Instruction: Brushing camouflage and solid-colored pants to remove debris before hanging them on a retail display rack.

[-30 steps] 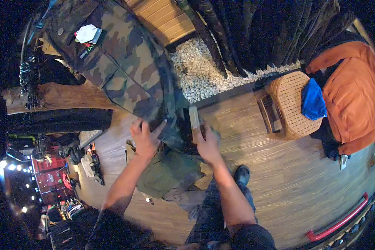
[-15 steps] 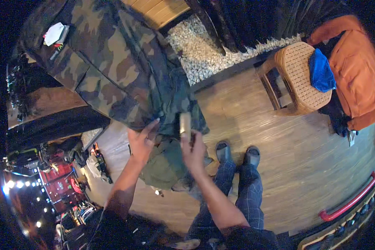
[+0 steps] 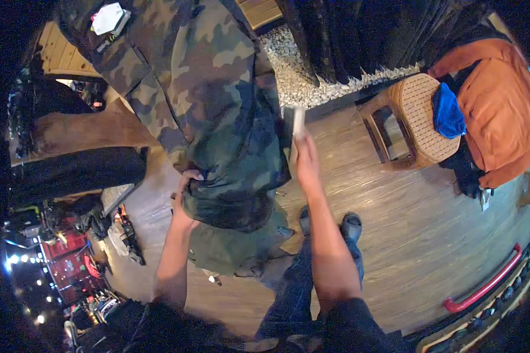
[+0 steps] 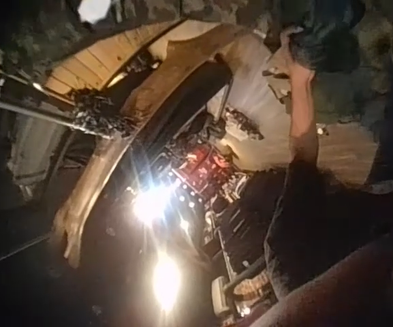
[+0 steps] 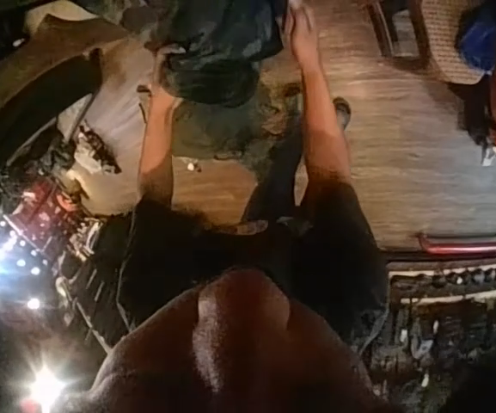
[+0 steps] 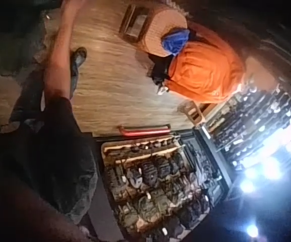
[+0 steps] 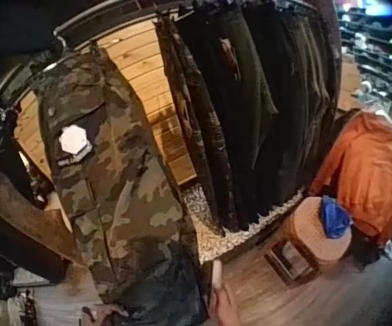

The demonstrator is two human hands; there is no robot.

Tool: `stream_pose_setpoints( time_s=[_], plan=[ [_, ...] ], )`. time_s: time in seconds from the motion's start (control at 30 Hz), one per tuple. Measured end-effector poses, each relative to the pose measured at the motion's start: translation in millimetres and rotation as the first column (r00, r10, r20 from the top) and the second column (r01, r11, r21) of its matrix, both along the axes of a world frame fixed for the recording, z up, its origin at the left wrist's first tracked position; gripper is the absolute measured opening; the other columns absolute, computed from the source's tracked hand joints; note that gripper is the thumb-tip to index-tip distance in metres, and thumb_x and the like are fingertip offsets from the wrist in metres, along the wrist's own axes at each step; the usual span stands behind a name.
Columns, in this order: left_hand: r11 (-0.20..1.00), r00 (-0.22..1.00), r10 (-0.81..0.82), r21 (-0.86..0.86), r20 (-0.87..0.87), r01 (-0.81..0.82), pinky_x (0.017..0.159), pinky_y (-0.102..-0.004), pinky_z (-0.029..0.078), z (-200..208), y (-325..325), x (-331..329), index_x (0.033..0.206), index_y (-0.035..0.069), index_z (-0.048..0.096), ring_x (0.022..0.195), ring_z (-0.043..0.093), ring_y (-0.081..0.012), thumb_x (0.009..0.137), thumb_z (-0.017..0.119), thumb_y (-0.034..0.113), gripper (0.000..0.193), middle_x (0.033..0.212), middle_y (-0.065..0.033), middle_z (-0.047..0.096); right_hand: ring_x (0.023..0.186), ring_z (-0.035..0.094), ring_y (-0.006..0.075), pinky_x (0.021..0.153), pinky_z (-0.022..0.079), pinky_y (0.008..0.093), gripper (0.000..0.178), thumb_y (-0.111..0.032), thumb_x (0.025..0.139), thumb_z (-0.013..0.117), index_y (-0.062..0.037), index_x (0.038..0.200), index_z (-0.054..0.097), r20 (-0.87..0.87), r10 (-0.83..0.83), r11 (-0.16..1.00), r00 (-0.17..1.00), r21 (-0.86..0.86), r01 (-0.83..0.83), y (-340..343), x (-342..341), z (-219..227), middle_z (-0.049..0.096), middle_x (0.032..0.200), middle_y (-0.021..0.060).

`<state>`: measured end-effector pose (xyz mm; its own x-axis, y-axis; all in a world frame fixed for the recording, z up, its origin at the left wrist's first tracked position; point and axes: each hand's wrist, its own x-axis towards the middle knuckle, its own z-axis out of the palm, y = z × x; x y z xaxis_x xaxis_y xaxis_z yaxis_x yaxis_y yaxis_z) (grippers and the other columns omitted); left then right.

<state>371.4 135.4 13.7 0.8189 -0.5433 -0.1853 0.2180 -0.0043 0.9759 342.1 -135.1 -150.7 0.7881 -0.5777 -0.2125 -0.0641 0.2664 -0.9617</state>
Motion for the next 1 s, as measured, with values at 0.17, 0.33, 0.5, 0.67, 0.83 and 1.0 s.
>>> stream_pose_setpoints(
  time_s=[0.17, 0.33, 0.5, 0.67, 0.83, 1.0],
  plan=[
    [0.975, 0.978, 0.159, -0.132, -0.134, -0.177, 0.11, -0.0397, 0.037, 2.7, -24.3, -8.8, 0.152, 0.016, 0.03, 0.135, 0.039, -0.024, 0.087, 0.065, 0.008, 0.074, 0.152, -0.0083, 0.034, 0.081, 0.059, 0.0188, 0.069, 0.047, 0.0303, 0.039, -0.042, 0.096, 0.053, -0.0052, 0.106, 0.062, -0.138, 0.277, 0.742, 0.951, 0.66, -0.121, -11.7, 16.1, 37.2, 0.062, 0.091, 0.0077],
    [0.735, 0.902, 0.3, -0.528, -0.31, -0.426, 0.114, -0.0508, 0.032, -17.4, -16.4, -25.5, 0.158, 0.023, 0.017, 0.139, 0.036, -0.0353, 0.096, 0.042, 0.042, 0.069, 0.16, -0.0113, 0.024, 0.082, 0.058, 0.0131, 0.072, 0.047, 0.0311, 0.031, -0.038, 0.096, 0.055, -0.0094, 0.107, 0.06, -0.063, 0.297, 0.837, 0.953, 0.498, -0.227, -28.5, -47.7, 46.0, 0.062, 0.094, 0.0017],
    [0.604, 0.595, 0.438, -0.269, -0.674, -0.75, 0.11, -0.0503, 0.038, -86.2, 31.1, -54.5, 0.153, 0.017, 0.032, 0.132, 0.045, -0.0356, 0.096, 0.042, 0.026, 0.059, 0.152, -0.0129, 0.039, 0.091, 0.053, 0.01, 0.081, 0.043, 0.0277, 0.027, -0.025, 0.101, 0.049, -0.0056, 0.119, 0.055, 0.062, 0.36, 0.821, 0.931, 0.454, -0.347, -60.1, -75.9, 47.1, 0.058, 0.099, 0.002],
    [0.577, 0.898, 0.015, -0.73, -0.44, -0.368, 0.11, -0.0484, 0.037, -52.9, 6.9, -65.4, 0.155, 0.013, 0.026, 0.133, 0.045, -0.0351, 0.093, 0.039, 0.015, 0.063, 0.153, -0.0157, 0.038, 0.088, 0.052, 0.0078, 0.077, 0.043, 0.0245, 0.025, -0.025, 0.1, 0.053, -0.0055, 0.117, 0.055, -0.008, 0.338, 0.877, 0.941, 0.366, -0.312, -74.2, -88.3, 76.3, 0.057, 0.098, -0.0003],
    [0.931, 0.92, 0.34, -0.067, -0.194, -0.358, 0.107, -0.0302, 0.034, -24.6, -23.6, -64.9, 0.154, 0.009, 0.028, 0.13, 0.045, -0.0162, 0.09, 0.055, -0.001, 0.07, 0.153, -0.0084, 0.039, 0.087, 0.051, 0.0068, 0.073, 0.043, 0.0237, 0.024, -0.023, 0.099, 0.057, -0.0032, 0.112, 0.056, 0.079, 0.367, 0.925, 0.927, 0.074, -0.372, -97.4, -86.0, 69.8, 0.056, 0.096, 0.0007],
    [0.927, 0.925, 0.376, 0.029, -0.051, -0.375, 0.108, -0.0243, 0.028, -10.7, -43.2, -70.6, 0.155, 0.008, 0.026, 0.13, 0.043, -0.0102, 0.088, 0.06, -0.007, 0.076, 0.152, -0.0051, 0.039, 0.087, 0.064, 0.0213, 0.078, 0.049, 0.032, 0.035, -0.018, 0.09, 0.071, -0.0003, 0.117, 0.059, 0.032, 0.355, 0.847, 0.934, -0.434, -0.307, -74.1, -67.9, 148.9, 0.066, 0.099, 0.0143]
  ],
)
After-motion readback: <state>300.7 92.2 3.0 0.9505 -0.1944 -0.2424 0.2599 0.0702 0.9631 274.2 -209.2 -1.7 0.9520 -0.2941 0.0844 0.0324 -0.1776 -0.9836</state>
